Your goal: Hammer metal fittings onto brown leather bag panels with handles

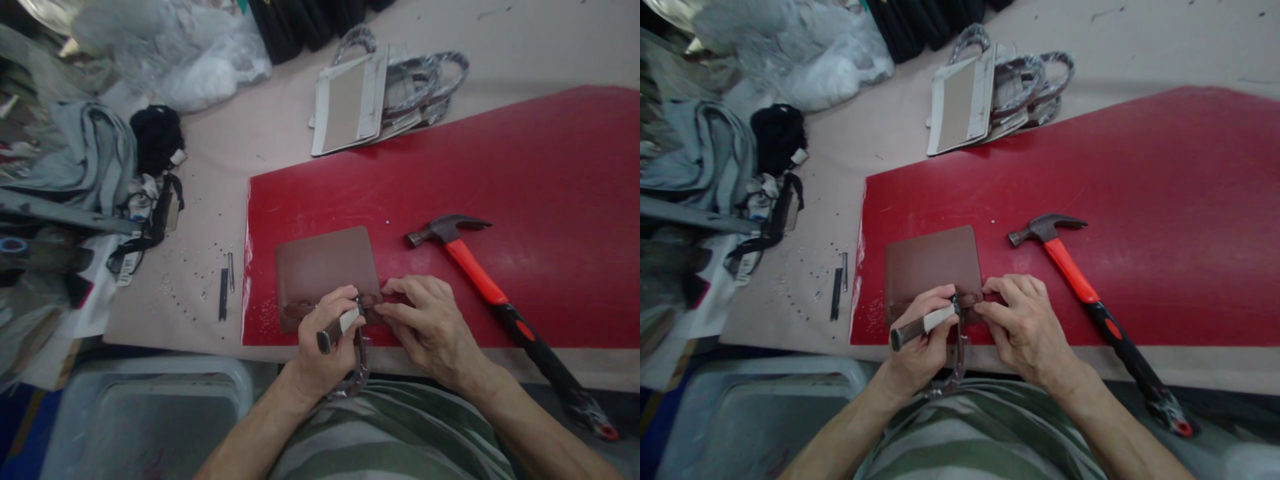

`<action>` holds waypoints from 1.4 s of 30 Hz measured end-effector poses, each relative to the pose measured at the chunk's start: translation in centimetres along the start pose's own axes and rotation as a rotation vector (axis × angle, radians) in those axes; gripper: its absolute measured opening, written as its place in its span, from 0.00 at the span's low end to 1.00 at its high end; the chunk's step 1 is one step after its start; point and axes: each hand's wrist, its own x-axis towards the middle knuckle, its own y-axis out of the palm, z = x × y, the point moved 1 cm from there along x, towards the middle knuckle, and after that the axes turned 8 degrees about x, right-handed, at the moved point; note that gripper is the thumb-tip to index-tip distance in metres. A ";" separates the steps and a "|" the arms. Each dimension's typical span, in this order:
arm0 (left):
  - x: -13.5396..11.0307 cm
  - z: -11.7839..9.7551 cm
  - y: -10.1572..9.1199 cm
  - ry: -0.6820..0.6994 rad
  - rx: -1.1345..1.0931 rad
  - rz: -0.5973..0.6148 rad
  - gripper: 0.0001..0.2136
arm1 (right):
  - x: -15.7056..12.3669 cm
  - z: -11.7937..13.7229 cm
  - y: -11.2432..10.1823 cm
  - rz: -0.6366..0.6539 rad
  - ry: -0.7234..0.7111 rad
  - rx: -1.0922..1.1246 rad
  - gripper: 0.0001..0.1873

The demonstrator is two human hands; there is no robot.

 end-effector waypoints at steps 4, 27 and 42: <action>0.4 0.3 0.2 0.028 0.012 0.014 0.07 | -0.1 0.0 0.1 0.008 0.013 0.004 0.10; 0.9 1.1 0.9 -0.030 0.055 0.000 0.04 | -0.4 0.0 0.4 -0.044 0.019 0.020 0.09; 1.0 0.8 1.2 0.031 0.062 0.031 0.05 | -0.5 0.4 -2.2 -0.244 0.089 0.106 0.08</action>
